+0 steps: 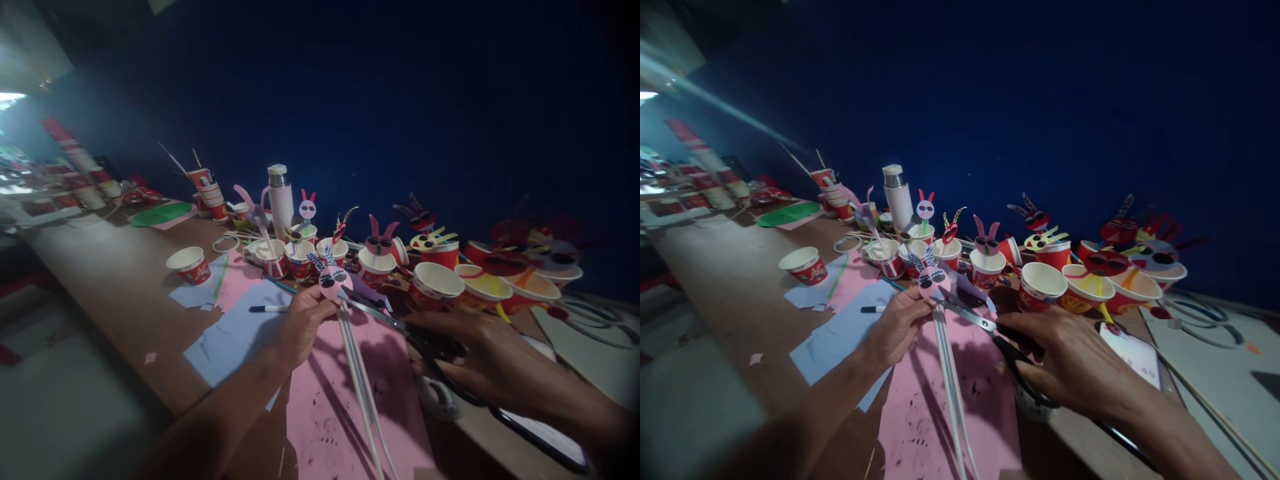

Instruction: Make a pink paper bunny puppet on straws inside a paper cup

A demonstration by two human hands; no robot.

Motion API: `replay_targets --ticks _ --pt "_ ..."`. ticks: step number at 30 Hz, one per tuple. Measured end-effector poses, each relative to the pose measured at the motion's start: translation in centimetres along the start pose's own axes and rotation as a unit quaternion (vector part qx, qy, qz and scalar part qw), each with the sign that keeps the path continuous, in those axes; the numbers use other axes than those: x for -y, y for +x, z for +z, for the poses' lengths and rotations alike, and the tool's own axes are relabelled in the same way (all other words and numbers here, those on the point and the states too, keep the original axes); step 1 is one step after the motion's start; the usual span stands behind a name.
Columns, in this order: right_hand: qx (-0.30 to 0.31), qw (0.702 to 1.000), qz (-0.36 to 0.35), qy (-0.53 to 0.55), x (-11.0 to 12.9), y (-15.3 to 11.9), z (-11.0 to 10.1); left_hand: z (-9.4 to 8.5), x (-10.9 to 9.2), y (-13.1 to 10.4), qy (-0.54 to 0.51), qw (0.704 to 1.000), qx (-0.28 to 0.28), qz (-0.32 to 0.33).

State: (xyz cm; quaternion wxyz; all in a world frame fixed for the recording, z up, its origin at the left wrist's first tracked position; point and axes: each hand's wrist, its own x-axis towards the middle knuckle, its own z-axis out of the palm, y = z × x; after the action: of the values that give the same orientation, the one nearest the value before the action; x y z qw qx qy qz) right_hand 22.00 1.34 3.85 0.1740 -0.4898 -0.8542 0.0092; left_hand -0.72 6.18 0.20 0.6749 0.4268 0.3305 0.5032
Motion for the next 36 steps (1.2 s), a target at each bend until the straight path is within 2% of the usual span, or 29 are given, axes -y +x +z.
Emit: replay_targets --ticks 3,10,15,30,36 --pt "0.034 0.999 0.012 0.004 -0.05 0.11 0.07 0.13 -0.14 -0.09 0.006 1.0 0.008 0.001" --pt "0.004 0.993 0.005 -0.118 -0.35 0.01 0.25 0.0 -0.27 -0.17 0.004 1.0 0.028 0.003" --pt "0.025 0.993 -0.012 -0.119 -0.36 -0.04 0.19 0.02 -0.14 -0.14 -0.025 0.999 0.036 0.005" --pt "-0.001 0.983 -0.037 -0.18 -0.04 -0.12 -0.55 0.17 0.01 0.13 -0.028 0.999 -0.01 0.012" --pt "-0.014 0.983 -0.074 -0.167 -0.63 -0.32 -0.36 0.3 -0.07 0.16 -0.031 0.999 -0.021 0.002"
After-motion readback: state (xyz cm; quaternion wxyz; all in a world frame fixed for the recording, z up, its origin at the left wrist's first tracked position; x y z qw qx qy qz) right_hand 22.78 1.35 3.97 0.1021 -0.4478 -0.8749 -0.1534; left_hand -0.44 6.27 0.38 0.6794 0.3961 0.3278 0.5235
